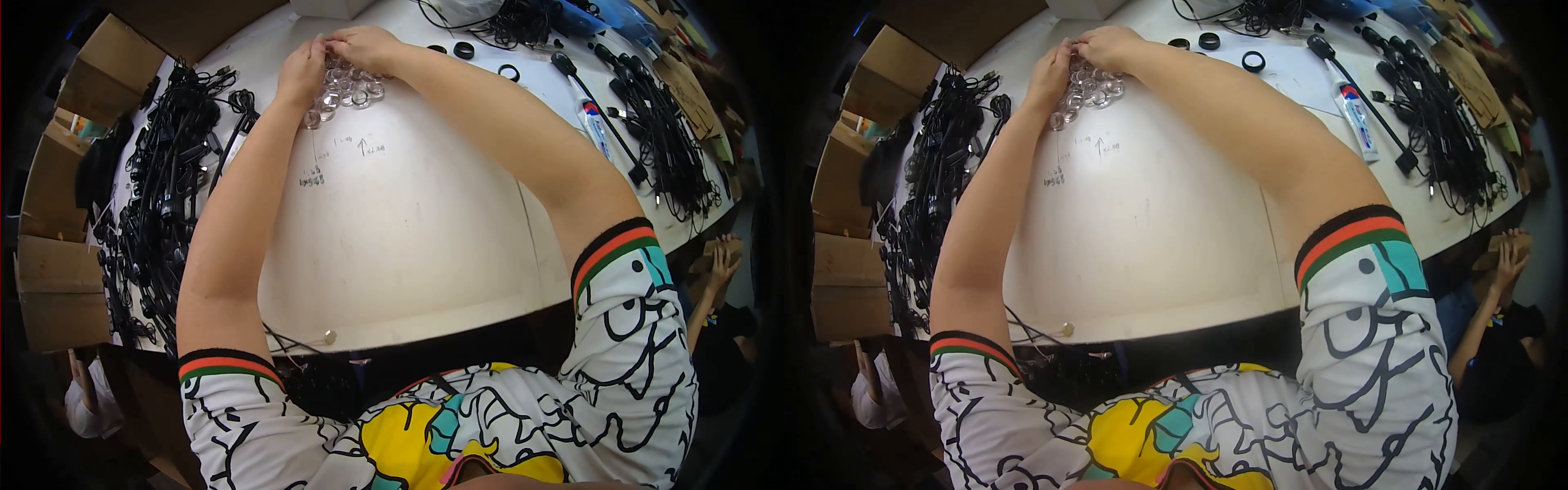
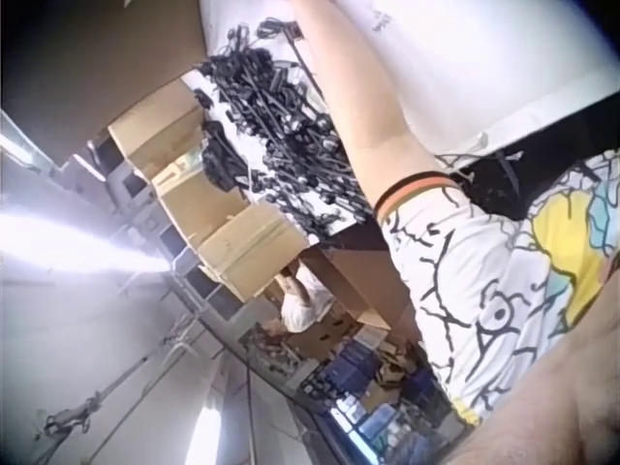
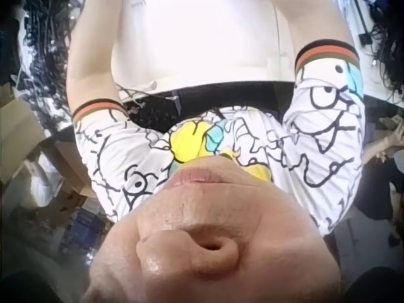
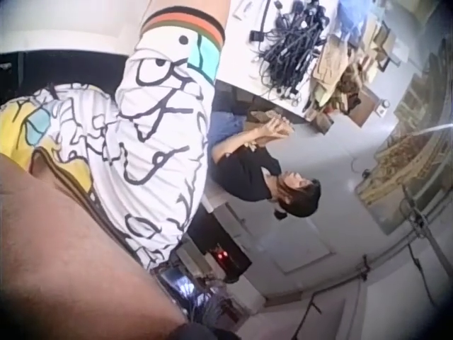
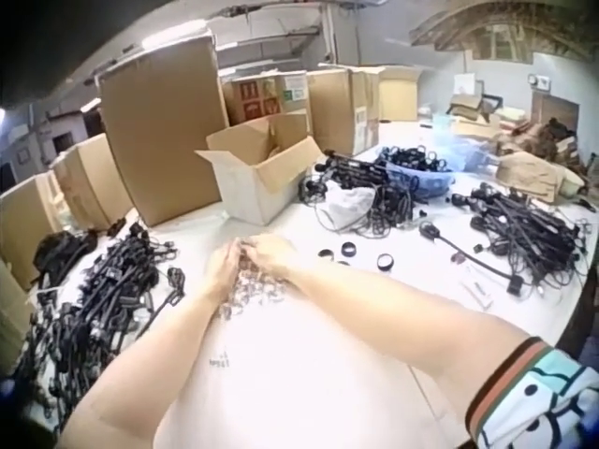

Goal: The person applies glue from a tube to plastic housings, then inserts LED lights and wires into the housings by hand.

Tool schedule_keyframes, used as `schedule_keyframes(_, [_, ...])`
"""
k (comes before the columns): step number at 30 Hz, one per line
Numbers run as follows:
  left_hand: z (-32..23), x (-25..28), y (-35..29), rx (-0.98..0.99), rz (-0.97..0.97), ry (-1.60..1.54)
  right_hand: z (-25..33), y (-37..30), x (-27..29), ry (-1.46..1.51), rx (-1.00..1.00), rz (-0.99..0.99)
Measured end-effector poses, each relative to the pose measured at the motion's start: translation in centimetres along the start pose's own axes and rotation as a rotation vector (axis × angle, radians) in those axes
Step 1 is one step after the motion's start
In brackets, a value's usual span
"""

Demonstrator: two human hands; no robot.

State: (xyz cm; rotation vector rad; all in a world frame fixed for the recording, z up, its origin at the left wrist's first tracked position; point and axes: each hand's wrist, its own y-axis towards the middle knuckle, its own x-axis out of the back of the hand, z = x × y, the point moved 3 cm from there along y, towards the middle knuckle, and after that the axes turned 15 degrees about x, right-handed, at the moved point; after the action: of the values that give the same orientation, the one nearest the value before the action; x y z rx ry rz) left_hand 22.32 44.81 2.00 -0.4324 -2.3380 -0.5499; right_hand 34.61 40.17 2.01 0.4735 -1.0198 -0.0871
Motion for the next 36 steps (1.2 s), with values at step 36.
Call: schedule_keyframes(36, [9.4, 27.2, -20.2, 0.323, -0.437, 0.315, 21.6, -19.0, 2.2, -0.036, 0.522, -0.036])
